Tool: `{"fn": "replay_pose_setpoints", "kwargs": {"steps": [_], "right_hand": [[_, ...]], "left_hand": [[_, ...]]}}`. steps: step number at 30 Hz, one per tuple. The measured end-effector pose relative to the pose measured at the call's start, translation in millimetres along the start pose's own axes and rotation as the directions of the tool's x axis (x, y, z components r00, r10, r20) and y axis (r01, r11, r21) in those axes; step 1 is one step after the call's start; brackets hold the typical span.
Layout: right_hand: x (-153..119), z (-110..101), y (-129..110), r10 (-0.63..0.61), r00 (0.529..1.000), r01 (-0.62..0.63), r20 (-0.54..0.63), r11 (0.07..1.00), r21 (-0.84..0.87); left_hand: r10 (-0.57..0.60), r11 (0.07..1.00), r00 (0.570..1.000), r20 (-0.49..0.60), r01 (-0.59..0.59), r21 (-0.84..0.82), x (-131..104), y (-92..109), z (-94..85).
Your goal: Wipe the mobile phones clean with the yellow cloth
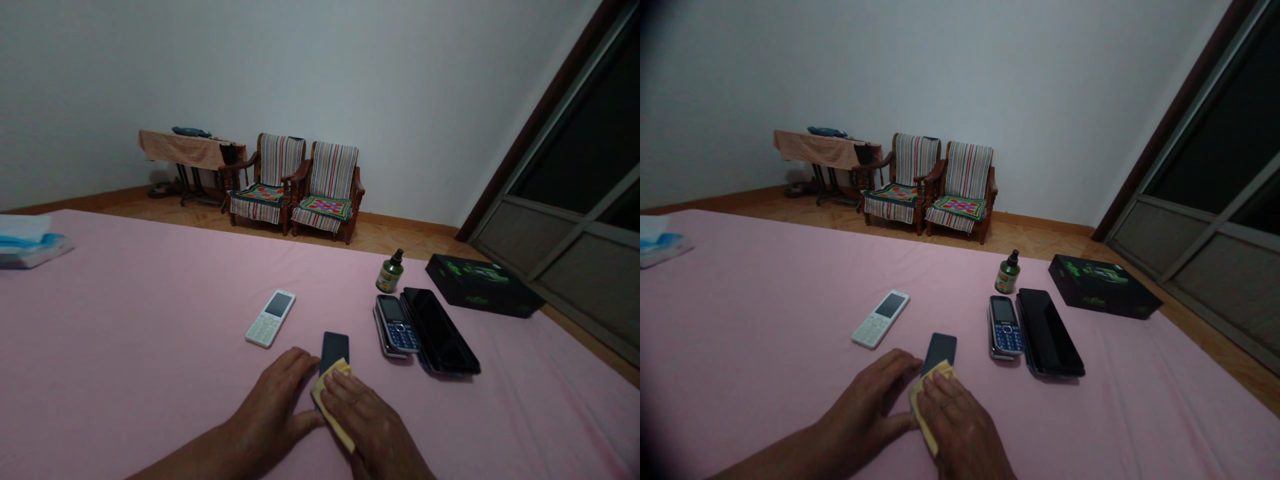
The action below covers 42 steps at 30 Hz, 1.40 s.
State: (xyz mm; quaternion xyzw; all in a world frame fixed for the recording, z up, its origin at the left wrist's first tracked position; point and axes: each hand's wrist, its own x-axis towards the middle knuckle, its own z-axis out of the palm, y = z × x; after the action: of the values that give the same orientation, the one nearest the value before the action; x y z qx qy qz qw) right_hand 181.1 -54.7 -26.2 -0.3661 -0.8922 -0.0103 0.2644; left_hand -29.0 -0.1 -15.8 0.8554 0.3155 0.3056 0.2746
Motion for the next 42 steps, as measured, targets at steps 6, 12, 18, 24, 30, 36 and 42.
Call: {"fn": "replay_pose_setpoints", "kwargs": {"steps": [6, 12, 18, 24, 30, 36, 42], "right_hand": [[33, 4, 27, 0.211, 0.974, -0.204, -0.079, 0.976, 0.079], [30, 9, 19, 0.186, 0.981, -0.181, -0.052, 0.979, 0.096], [-2, 15, 0, -0.005, 0.999, 0.008, -0.041, 0.997, 0.078], [-23, 11, -3, 0.156, 0.976, -0.134, -0.150, 0.980, 0.150], [-20, 12, -3, 0.301, 0.916, -0.250, -0.264, 0.945, 0.211], [-15, 18, -1, 0.304, 0.918, -0.240, -0.256, 0.937, 0.254], [-9, 18, -5, 0.226, 0.951, -0.142, -0.213, 0.926, 0.349]], "left_hand": [[-0.034, 0.999, 0.998, 0.049, 0.033, 0.017, 2, -1, -2.6], [-0.109, 0.994, 0.994, -0.015, 0.109, 0.006, -1, 0, -0.9], [-0.081, 0.997, 0.995, -0.055, 0.082, 0.016, 1, 3, -0.7], [-0.067, 0.977, 0.998, 0.009, 0.064, 0.203, 1, 11, -5.0], [-0.089, 0.980, 0.996, 0.014, 0.085, 0.182, -1, 14, -3.2], [-0.133, 0.990, 0.991, -0.035, 0.131, -0.052, 3, 16, -4.3], [-0.210, 0.928, 0.975, -0.069, 0.177, -0.328, 8, 21, 1.2]]}}
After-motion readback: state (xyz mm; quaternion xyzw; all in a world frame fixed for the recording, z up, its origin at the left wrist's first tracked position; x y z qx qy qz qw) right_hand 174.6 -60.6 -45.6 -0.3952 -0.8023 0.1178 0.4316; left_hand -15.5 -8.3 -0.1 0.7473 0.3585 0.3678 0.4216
